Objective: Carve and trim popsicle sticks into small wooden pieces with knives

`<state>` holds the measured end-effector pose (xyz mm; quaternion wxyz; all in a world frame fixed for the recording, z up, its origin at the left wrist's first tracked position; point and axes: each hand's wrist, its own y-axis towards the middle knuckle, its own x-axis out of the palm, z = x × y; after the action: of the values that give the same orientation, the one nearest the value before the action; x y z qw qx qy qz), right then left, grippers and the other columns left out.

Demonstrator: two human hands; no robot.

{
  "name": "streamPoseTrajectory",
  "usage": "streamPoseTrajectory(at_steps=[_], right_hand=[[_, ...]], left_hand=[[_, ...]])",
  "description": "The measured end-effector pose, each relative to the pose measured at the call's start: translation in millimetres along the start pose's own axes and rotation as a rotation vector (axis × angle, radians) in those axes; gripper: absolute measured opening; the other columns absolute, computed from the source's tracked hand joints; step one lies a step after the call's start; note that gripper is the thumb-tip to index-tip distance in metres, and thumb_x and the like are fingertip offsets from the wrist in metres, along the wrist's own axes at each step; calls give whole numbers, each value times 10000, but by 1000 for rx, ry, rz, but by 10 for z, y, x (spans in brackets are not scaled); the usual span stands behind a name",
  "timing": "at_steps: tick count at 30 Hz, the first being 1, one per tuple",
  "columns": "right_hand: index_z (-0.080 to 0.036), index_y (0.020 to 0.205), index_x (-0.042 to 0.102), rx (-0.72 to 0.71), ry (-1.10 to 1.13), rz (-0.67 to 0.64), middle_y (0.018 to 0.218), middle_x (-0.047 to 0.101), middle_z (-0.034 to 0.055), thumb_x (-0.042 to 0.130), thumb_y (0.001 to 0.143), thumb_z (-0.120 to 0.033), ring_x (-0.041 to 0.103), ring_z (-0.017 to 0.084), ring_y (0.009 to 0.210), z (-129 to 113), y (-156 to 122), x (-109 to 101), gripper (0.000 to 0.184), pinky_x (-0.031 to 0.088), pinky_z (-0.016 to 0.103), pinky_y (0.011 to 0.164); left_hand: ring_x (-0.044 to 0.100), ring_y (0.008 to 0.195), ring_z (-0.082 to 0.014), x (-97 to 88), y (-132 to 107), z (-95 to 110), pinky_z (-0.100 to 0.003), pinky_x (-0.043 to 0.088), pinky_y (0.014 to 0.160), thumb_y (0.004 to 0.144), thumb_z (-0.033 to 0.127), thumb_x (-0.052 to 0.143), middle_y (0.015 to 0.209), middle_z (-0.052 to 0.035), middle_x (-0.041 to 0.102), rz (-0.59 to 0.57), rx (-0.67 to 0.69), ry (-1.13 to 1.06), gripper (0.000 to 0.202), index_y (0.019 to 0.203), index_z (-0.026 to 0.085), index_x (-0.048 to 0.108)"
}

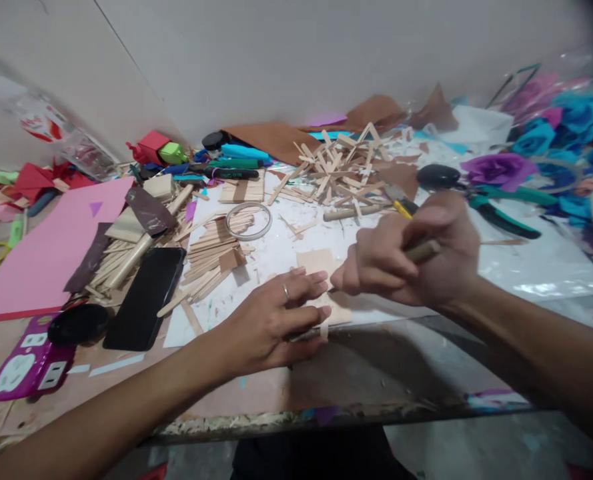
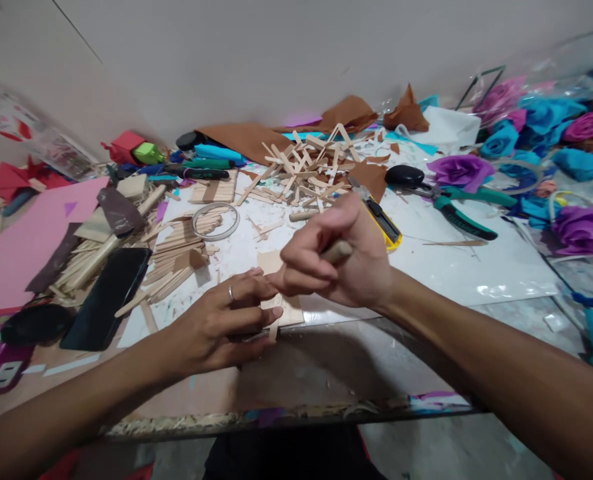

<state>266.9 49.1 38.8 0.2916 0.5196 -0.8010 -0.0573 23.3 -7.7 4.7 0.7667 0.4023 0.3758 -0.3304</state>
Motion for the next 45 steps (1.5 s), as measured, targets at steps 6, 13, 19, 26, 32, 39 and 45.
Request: streamPoseTrajectory(at_steps=[6, 13, 19, 26, 32, 39, 45], right_hand=[[-227, 519, 324, -1, -2, 105, 427, 258, -57, 440, 964, -571, 220, 105, 423, -1, -39, 129, 575, 290, 293, 517], [-229, 533, 316, -62, 47, 21, 431, 278, -40, 376, 988, -514, 251, 105, 427, 129, 12, 210, 540, 276, 271, 490], [-227, 532, 330, 55, 55, 83, 465, 284, -48, 476, 977, -455, 220, 94, 448, 103, -33, 218, 521, 243, 269, 496], [-233, 542, 331, 37, -61, 12, 478, 298, -36, 465, 929, -412, 217, 106, 455, 200, -91, 231, 448, 199, 299, 502], [-232, 516, 288, -122, 40, 212, 412, 169, -61, 372, 966, -485, 153, 112, 401, 1, -8, 172, 523, 270, 309, 488], [-237, 573, 337, -181, -1173, 487, 544, 310, -36, 451, 1012, -563, 301, 149, 529, -125, -73, -23, 559, 272, 340, 614], [-180, 1012, 678, -110, -1701, 298, 1034, 681, 124, 561, 1019, -382, 563, 280, 1018, 70, -66, -47, 233, 381, 438, 906]], left_hand=[[620, 1329, -309, -15, 19, 13, -526, 414, 1221, 967, 334, 681, 1367, -205, 651, -12, -13, -4, 291, 1196, 156, 705], [611, 1322, -307, -34, 59, 45, -512, 382, 1238, 965, 323, 678, 1285, -188, 672, -44, -55, -46, 208, 1089, 159, 710], [631, 1279, -293, -38, 69, 44, -515, 388, 1227, 977, 332, 659, 1251, -176, 677, -54, -57, -50, 197, 1068, 165, 712], [597, 1334, -302, -55, 53, 69, -512, 401, 1218, 989, 359, 638, 1315, -181, 666, -75, -66, -25, 201, 1044, 181, 712], [597, 1357, -306, -35, 36, 94, -531, 391, 1237, 976, 322, 654, 1357, -191, 660, -51, -11, 108, 275, 1196, 161, 684], [650, 1309, -291, 36, -1, 66, -544, 465, 1172, 937, 185, 664, 1309, -171, 708, 89, 58, 166, 238, 1174, 171, 683], [777, 861, -173, -28, 69, 156, -308, 634, 798, 961, 225, 692, 934, -51, 805, 548, -469, -291, 52, 976, 186, 723]])
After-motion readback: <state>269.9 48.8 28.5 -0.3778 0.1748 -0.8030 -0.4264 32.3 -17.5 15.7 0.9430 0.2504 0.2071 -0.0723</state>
